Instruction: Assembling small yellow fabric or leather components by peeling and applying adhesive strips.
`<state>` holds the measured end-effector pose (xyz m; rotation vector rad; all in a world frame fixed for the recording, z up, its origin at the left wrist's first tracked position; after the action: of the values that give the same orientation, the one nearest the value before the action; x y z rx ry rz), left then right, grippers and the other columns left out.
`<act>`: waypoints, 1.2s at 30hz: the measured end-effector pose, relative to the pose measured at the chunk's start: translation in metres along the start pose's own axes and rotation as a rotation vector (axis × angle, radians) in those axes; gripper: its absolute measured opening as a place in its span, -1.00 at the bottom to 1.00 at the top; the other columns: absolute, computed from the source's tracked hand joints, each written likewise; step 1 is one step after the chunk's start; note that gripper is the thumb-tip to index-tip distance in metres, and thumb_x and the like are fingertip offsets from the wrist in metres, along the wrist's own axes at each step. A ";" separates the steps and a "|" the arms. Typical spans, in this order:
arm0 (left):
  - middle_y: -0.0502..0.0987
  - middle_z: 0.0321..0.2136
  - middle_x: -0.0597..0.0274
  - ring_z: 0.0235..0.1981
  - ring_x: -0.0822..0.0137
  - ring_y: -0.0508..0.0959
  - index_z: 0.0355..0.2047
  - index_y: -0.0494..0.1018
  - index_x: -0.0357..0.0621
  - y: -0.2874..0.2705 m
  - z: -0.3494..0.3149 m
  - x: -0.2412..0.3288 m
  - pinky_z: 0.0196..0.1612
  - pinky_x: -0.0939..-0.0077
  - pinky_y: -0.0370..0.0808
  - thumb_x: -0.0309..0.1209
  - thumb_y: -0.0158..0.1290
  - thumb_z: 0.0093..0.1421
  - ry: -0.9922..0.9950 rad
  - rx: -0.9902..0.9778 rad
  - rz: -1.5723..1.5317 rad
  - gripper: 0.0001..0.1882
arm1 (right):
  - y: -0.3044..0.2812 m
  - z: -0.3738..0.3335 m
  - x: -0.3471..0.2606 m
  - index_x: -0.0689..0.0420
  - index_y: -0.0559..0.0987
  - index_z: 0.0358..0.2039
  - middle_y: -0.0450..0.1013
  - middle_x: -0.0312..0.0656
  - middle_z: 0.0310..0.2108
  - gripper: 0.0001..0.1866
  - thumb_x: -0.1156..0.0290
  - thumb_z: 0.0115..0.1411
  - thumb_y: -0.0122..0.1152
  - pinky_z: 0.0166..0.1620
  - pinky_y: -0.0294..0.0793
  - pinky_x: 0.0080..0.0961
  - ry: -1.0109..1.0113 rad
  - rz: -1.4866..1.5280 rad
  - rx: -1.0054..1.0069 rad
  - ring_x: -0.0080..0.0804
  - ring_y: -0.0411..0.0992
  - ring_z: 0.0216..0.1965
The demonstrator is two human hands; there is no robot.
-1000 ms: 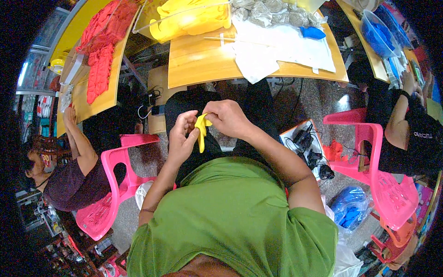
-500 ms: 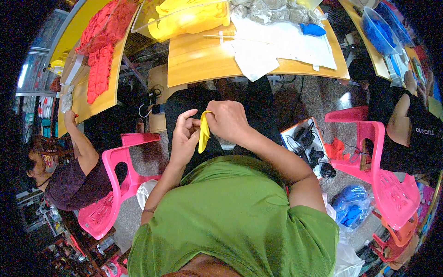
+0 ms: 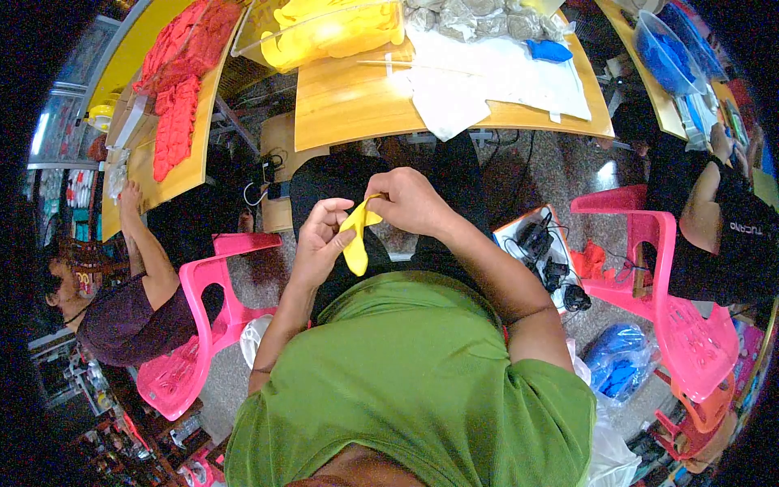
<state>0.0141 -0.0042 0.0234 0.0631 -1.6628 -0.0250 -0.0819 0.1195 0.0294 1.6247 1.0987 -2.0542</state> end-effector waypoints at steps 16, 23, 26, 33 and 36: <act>0.50 -0.44 0.31 -0.37 0.55 0.48 -0.33 0.46 -0.33 -0.028 0.010 -0.013 -0.28 0.69 0.42 -0.77 -0.17 -0.05 0.078 0.444 0.136 -0.71 | -0.010 -0.012 -0.047 0.18 0.45 -0.50 0.35 -0.15 -0.55 -0.78 0.47 -0.16 0.33 -0.45 0.38 -0.36 -0.377 -0.158 0.441 -0.18 0.39 -0.49; 0.37 -0.53 0.39 -0.49 0.59 0.35 -0.44 0.33 -0.25 -0.009 0.010 -0.004 -0.43 0.69 0.34 -0.74 -0.16 0.01 0.126 0.495 0.115 -0.84 | 0.025 -0.014 -0.038 0.17 0.47 -0.46 0.38 -0.16 -0.50 -0.82 0.45 -0.09 0.27 -0.42 0.41 -0.31 -0.307 -0.208 0.360 -0.19 0.41 -0.43; 0.34 -0.55 0.38 -0.50 0.59 0.34 -0.45 0.32 -0.25 -0.009 0.007 -0.003 -0.45 0.69 0.32 -0.73 -0.14 0.02 0.132 0.468 0.216 -0.86 | 0.028 -0.014 -0.037 0.17 0.46 -0.49 0.39 -0.16 -0.53 -0.87 0.47 -0.07 0.23 -0.44 0.41 -0.29 -0.336 -0.251 0.383 -0.16 0.40 -0.47; 0.38 -0.43 0.19 -0.43 0.41 0.42 -0.38 0.36 -0.29 -0.012 0.008 0.016 -0.39 0.61 0.37 -0.75 -0.06 -0.10 0.413 0.460 0.525 -0.77 | 0.026 -0.008 -0.038 0.17 0.38 -0.54 0.36 -0.12 -0.56 -0.89 0.49 -0.06 0.15 -0.50 0.35 -0.26 -0.388 -0.130 0.207 -0.10 0.38 -0.52; 0.42 -0.36 0.18 -0.37 0.36 0.46 -0.20 0.43 -0.25 -0.007 0.013 0.025 -0.32 0.57 0.41 -0.75 -0.04 -0.10 0.378 0.374 0.380 -0.61 | 0.025 -0.006 -0.033 0.17 0.38 -0.53 0.35 -0.13 -0.57 -0.91 0.50 -0.04 0.11 -0.50 0.33 -0.29 -0.362 -0.029 0.058 -0.12 0.38 -0.53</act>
<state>-0.0013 -0.0129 0.0465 0.0312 -1.2609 0.5556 -0.0509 0.0995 0.0503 1.1982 0.9455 -2.2988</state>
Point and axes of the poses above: each hand's wrist, its own z-axis towards the middle knuckle, its own y-axis out of the palm, x = y × z, the point moved 6 cm from there along z, towards the middle knuckle
